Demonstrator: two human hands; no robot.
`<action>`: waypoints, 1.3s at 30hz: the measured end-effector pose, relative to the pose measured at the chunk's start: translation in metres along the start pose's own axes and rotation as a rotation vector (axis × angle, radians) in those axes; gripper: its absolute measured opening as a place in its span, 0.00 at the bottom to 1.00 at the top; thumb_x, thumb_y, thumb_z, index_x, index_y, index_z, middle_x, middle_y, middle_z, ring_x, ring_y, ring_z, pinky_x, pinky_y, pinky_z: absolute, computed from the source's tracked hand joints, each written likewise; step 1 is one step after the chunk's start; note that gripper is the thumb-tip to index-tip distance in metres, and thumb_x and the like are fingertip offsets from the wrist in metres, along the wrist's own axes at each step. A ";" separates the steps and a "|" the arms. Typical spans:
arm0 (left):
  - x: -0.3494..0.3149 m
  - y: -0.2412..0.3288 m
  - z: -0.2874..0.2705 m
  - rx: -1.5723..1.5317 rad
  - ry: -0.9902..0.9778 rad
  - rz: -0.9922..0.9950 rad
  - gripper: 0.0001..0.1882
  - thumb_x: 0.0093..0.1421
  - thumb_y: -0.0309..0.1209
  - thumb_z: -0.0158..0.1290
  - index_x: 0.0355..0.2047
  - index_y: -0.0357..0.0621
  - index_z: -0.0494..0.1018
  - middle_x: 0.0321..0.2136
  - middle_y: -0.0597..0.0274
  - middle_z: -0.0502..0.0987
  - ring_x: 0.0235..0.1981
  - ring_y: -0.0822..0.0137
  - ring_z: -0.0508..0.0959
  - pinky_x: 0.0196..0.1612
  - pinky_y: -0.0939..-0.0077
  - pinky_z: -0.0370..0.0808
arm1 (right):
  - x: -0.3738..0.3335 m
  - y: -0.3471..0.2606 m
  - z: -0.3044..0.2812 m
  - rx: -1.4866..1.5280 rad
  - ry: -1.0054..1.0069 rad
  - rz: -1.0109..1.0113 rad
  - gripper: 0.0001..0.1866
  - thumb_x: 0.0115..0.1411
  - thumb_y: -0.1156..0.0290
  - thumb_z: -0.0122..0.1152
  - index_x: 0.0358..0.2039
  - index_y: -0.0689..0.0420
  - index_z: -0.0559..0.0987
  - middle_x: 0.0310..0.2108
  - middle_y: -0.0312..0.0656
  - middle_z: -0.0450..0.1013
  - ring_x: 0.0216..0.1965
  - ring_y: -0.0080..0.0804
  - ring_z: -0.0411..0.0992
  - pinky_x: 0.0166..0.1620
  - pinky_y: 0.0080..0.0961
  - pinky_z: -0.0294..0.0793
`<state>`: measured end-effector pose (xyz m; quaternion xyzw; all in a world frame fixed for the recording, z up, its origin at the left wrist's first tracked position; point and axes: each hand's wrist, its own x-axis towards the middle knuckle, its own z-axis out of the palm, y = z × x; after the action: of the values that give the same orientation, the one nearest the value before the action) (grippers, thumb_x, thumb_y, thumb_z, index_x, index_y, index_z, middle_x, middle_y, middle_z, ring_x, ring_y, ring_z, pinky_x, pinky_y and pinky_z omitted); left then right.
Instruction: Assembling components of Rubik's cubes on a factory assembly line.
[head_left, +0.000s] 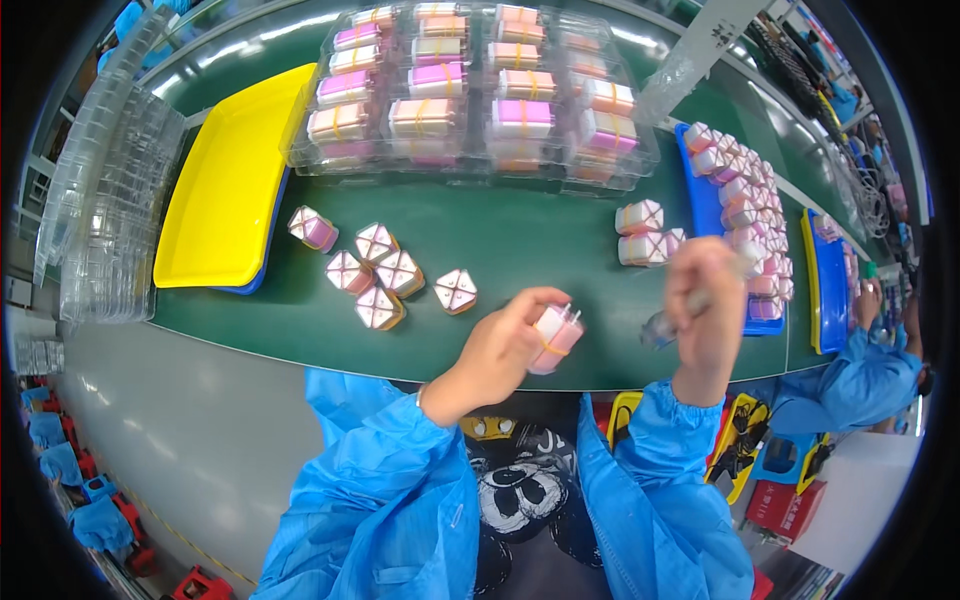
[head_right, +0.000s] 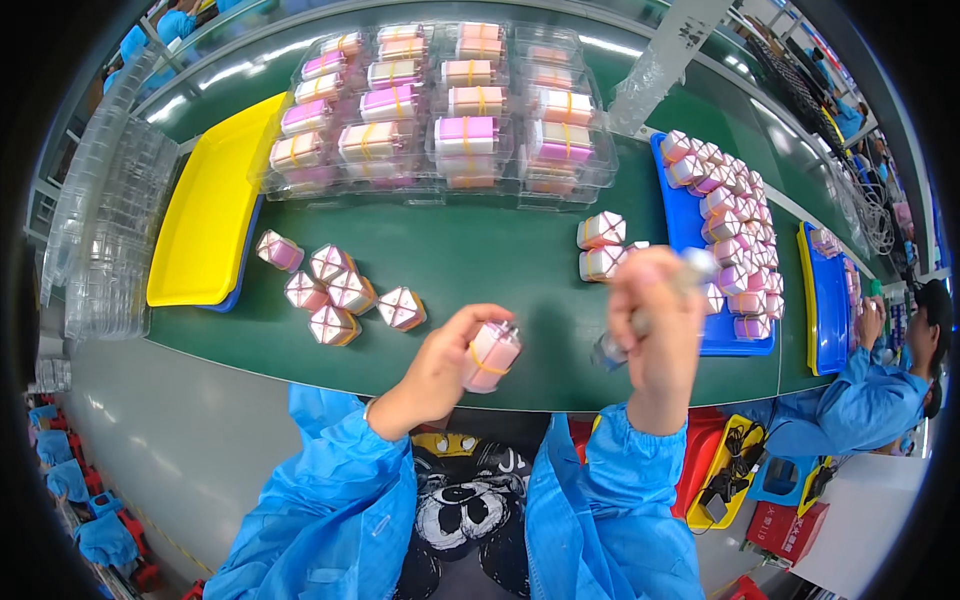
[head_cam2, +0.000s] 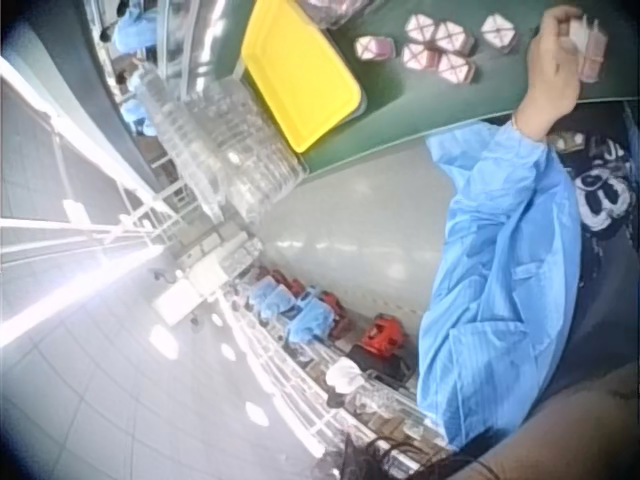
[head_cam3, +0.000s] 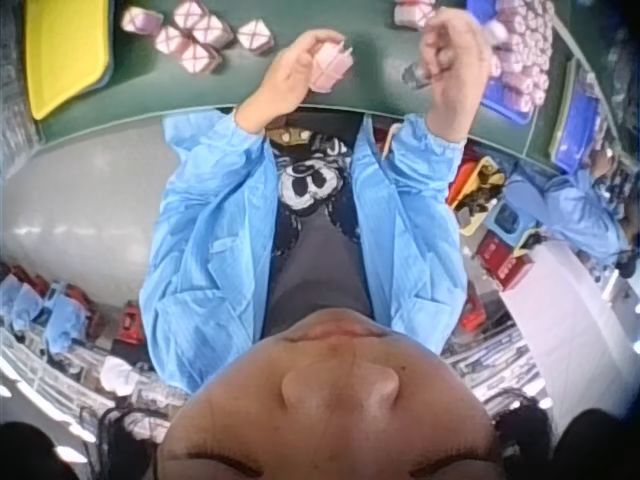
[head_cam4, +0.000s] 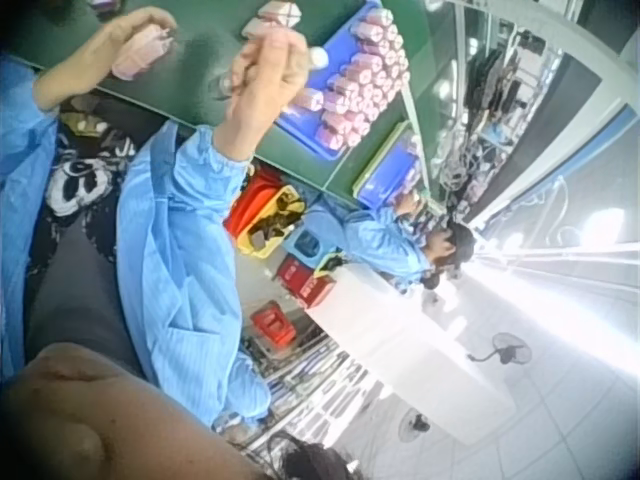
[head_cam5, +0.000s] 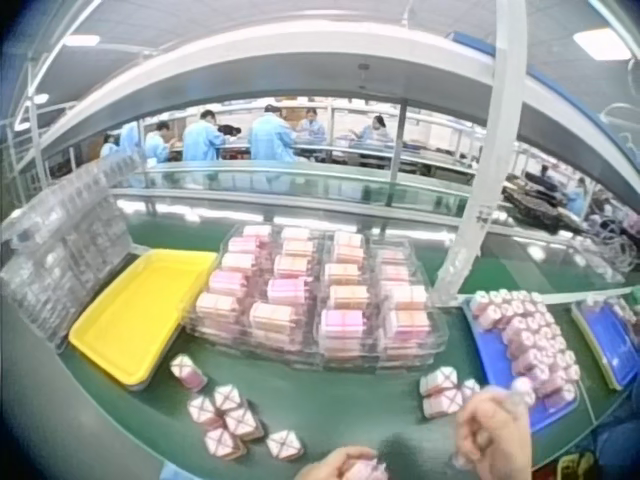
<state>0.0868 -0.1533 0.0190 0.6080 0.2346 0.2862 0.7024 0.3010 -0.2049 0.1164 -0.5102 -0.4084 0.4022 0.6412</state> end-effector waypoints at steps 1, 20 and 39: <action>-0.001 0.001 -0.002 -0.192 -0.020 -0.034 0.43 0.61 0.67 0.41 0.59 0.41 0.63 0.39 0.60 0.77 0.33 0.69 0.79 0.37 0.76 0.77 | -0.002 0.003 -0.003 -0.161 -0.062 0.116 0.16 0.70 0.57 0.52 0.35 0.57 0.76 0.21 0.30 0.66 0.14 0.12 0.58 0.16 0.13 0.53; -0.057 0.008 -0.010 0.844 0.389 0.385 0.14 0.49 0.26 0.67 0.34 0.43 0.74 0.28 0.62 0.73 0.16 0.74 0.71 0.18 0.79 0.67 | 0.015 0.052 0.020 -0.465 -0.541 -0.100 0.25 0.53 0.86 0.61 0.53 0.58 0.76 0.55 0.48 0.71 0.57 0.41 0.71 0.58 0.31 0.69; -0.007 0.014 0.020 0.812 -0.027 0.479 0.14 0.55 0.33 0.63 0.40 0.45 0.74 0.42 0.63 0.77 0.37 0.61 0.80 0.37 0.70 0.76 | 0.008 0.027 -0.016 -1.237 0.189 -0.212 0.24 0.46 0.70 0.75 0.43 0.58 0.76 0.42 0.44 0.71 0.41 0.48 0.75 0.42 0.37 0.75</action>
<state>0.0939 -0.1716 0.0354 0.8743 0.1714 0.3171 0.3250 0.3159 -0.1985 0.0883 -0.7764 -0.5553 -0.0205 0.2974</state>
